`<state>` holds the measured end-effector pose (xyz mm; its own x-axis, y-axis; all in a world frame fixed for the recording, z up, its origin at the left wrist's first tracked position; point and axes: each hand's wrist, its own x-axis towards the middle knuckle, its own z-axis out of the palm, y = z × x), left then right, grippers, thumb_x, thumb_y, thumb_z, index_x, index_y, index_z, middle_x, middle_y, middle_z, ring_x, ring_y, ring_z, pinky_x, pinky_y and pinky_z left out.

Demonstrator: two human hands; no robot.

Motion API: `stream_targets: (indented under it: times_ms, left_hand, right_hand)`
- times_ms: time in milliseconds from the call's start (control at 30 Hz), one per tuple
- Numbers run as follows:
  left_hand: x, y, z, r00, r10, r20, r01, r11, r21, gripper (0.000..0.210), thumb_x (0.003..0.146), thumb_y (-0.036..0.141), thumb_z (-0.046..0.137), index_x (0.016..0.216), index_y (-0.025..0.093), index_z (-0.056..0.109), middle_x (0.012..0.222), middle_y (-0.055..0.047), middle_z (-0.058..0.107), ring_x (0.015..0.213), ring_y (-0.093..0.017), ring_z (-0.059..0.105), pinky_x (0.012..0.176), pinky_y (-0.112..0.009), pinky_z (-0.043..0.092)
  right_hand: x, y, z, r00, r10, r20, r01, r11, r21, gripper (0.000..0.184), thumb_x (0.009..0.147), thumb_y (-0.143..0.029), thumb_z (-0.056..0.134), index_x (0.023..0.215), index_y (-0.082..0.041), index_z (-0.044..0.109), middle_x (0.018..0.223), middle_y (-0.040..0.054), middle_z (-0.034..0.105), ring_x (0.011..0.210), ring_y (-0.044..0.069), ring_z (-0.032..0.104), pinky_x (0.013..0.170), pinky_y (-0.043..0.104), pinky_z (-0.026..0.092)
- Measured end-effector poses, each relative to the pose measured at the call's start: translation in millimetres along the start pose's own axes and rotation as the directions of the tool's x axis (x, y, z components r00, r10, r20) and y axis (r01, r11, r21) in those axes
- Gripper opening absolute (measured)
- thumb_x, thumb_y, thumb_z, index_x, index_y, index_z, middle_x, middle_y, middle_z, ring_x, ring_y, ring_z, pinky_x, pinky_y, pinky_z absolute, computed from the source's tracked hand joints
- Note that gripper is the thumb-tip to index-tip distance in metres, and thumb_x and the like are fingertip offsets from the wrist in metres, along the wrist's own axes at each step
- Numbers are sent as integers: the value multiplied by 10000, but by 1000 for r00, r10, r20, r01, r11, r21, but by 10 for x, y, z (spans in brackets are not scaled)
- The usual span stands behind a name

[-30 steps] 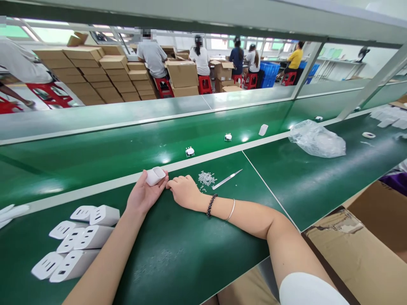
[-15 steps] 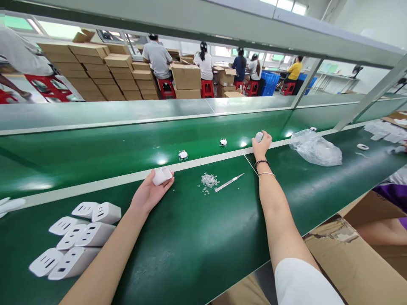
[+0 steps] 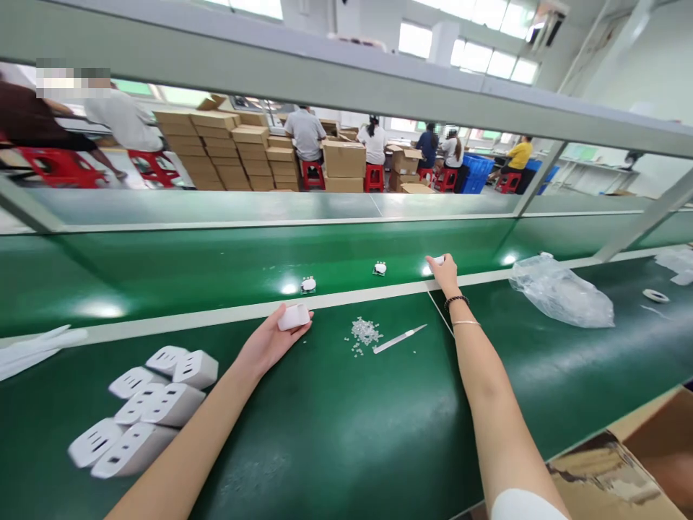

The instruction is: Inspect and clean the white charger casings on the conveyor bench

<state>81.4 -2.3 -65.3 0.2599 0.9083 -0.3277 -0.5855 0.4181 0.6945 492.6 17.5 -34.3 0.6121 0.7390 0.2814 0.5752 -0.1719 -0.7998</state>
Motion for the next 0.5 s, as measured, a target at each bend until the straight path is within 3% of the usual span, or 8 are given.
stream_targets:
  times_ms: [67,133,200,267,300,367,500]
  left_hand:
    - [-6,-22,17,1000,24,10,-24,1000,-2,141,963,213,558,1019,99,620,1004,-161,715,987,-269,732,879,-402,618]
    - [-10,-53,23,996,89,-1,-89,996,1,145,962,231,566,994,99,615,976,-142,713,934,-245,738,847,-367,617]
    - [-15,-96,16,983,181,-31,-181,983,21,150,959,279,588,959,129,592,888,-77,699,825,-187,730,748,-284,604]
    - [-26,-148,3,971,233,-54,-229,971,72,186,940,326,625,954,146,583,751,-16,654,624,-124,662,594,-217,545]
    - [-32,-174,-1,969,242,-59,-235,966,104,200,930,339,641,951,149,582,681,14,616,521,-99,596,509,-194,488]
    - [-43,-212,5,967,248,-60,-236,959,158,197,917,337,662,938,157,584,612,49,562,415,-69,491,418,-172,380]
    - [-44,-214,47,967,252,-38,-241,953,185,105,912,235,673,894,162,600,674,47,586,494,-47,528,497,-149,406]
  right_hand:
    - [-351,-385,281,992,-11,126,-14,981,192,486,811,-655,672,842,-197,512,733,16,525,677,158,514,639,286,510]
    - [-873,-757,672,954,-49,296,-63,932,357,569,812,-772,580,798,-210,491,680,-4,506,597,135,502,547,258,481]
    - [-1497,-1055,1036,881,-107,461,-137,875,464,612,822,-820,504,807,-208,506,686,3,537,580,130,531,519,251,475]
    - [-2064,-1244,1258,752,-227,619,-275,745,608,544,841,-743,583,901,-205,532,693,-2,577,586,127,562,532,243,475]
    - [-2277,-1293,1307,712,-291,639,-308,688,657,496,847,-684,638,949,-210,531,686,-16,585,578,121,562,538,235,470]
    - [-2522,-1305,1316,685,-370,627,-311,629,712,440,864,-602,686,1005,-217,526,669,-38,590,558,110,548,542,226,453]
    - [-2500,-1171,1218,660,-379,648,-265,690,673,392,942,-600,591,997,-215,546,662,-35,589,571,112,530,557,233,435]
